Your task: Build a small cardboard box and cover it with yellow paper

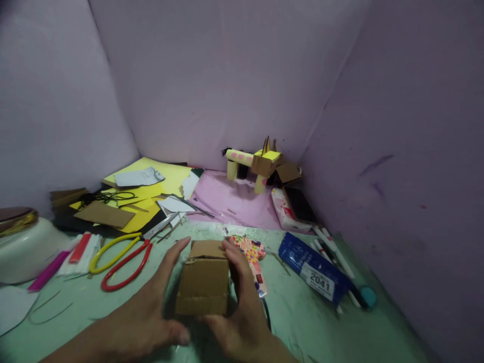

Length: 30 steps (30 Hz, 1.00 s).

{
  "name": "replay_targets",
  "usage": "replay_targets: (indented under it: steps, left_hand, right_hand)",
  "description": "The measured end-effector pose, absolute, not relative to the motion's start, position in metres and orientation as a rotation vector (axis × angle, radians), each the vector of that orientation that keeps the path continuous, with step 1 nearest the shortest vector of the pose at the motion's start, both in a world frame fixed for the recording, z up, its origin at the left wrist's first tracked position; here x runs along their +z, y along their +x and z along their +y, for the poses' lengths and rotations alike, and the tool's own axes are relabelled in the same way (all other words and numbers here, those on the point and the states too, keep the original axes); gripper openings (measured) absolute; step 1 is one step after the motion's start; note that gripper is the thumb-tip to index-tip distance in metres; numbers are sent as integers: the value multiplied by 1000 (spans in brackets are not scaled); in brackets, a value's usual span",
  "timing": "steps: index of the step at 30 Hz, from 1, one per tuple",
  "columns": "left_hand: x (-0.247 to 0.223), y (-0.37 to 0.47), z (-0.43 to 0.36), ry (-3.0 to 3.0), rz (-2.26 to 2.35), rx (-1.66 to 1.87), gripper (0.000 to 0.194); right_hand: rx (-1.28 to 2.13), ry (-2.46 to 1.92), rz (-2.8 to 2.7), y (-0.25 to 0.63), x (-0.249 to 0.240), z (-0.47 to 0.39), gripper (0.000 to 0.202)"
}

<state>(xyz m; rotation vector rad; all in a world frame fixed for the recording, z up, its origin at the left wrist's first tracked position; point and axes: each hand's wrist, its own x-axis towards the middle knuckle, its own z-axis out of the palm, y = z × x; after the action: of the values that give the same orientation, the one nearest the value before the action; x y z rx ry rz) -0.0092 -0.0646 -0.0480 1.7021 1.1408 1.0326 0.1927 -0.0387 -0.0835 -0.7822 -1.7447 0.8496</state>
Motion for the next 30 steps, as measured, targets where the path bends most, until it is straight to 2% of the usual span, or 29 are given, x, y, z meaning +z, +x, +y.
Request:
replay_targets:
  steps: [4,11,16,17,20,22,25,30]
  left_hand:
    - [-58,-9,-59,1568,1043,986,118]
    - [-61,-5,-49,1208,850,1075,112]
    - [-60,-7,-47,1214,924,1176,109]
    - [-61,-8,-47,1228,953,1201,109]
    - [-64,-13,-44,1258,1035,1261,111]
    - [-66,-14,-41,1260,1062,1280,113]
    - [-67,-16,-39,1269,1074,1296,114]
    - [-66,-17,-37,1287,1090,1337,116]
  right_hand:
    - [757,-696,-1789,193,-88,-36,70]
    - [743,-665,-1827,191,-95,-38,69]
    - [632,-742,-1939,201,-79,-35,86]
    - [610,-812,-1922,206,-75,-31,84]
    - [569,-1270,-1772,221,-61,-16,44]
    - [531,-1647,-1793,228,-54,-7,32]
    - [463,-1978,-1921,230,-47,-2,32]
    - [489,-2116,-1929,230,-47,0,34]
